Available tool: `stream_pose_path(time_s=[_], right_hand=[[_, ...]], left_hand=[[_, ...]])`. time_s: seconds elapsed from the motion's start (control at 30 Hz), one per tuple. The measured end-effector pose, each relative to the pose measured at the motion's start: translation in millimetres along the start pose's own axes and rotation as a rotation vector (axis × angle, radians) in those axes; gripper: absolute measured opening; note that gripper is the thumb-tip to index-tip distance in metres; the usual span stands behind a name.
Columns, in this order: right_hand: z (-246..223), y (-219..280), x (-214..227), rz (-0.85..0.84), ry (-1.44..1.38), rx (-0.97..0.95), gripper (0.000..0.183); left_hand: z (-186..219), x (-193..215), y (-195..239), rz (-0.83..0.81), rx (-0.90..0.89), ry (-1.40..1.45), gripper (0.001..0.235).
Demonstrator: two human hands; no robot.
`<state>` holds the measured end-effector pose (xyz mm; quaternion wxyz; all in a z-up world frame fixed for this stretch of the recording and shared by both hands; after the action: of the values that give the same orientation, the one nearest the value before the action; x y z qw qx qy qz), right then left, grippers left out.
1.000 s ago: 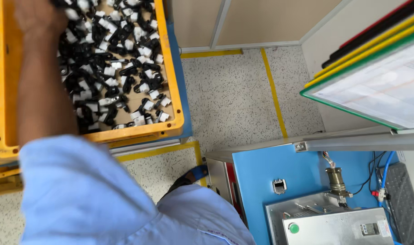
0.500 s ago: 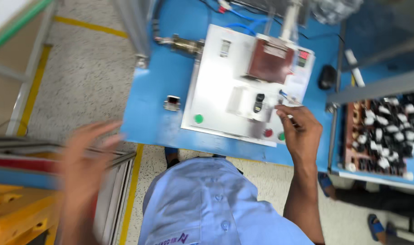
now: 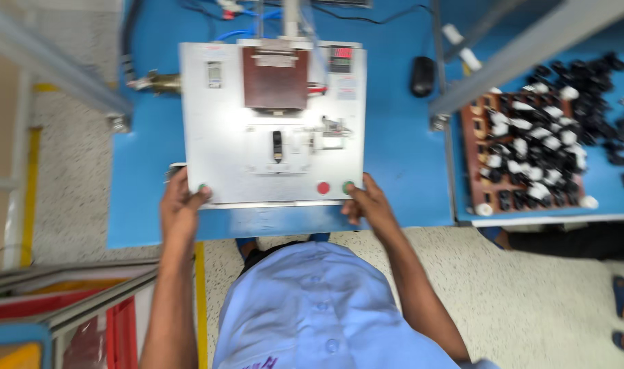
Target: The person repeatedly picks up small black and white plastic components, places them into a testing jig on a blue workbench, presses two green buttons to activate the machine, and then removes the components. The process is repeated for multiple units throughout the clip.
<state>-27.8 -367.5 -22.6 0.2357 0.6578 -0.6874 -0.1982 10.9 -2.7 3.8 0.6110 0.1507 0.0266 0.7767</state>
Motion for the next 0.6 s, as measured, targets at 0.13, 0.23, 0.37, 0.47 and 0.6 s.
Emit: stream_pose_path(time_s=[0.13,0.23,0.37,0.47,0.6], right_hand=[[6,-6,12,-0.191,-0.072,0.002,0.052],[5,-9,14,-0.129,0.001,-0.01,0.052],[-7,-7,19,-0.236,-0.011,-0.001,0.055],[-3,0,19,-0.154,0.067,0.002,0.056],[9,-4,58,-0.069,0.09,0.205,0.044]], left_hand=[[-10,-3,-1,-0.026,-0.089,0.081,0.049],[-28,5,-1,-0.03,-0.134,0.091,0.049],[-19,-3,-8,0.017,-0.116,0.216,0.053],[14,-9,0,0.008,-0.068,-0.059,0.049],[71,-34,17,0.061,-0.666,-0.931,0.04]])
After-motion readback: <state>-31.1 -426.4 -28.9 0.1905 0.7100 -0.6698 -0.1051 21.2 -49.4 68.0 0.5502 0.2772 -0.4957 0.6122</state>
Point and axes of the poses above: each hand's wrist, its own y-axis away from the middle knuckle, its own x-axis out of the back of the hand, z = x × y, the point moved 1 cm from there along -y, towards the middle knuckle, and after that the axes turned 8 degrees about -x, right-handed, at the moved point
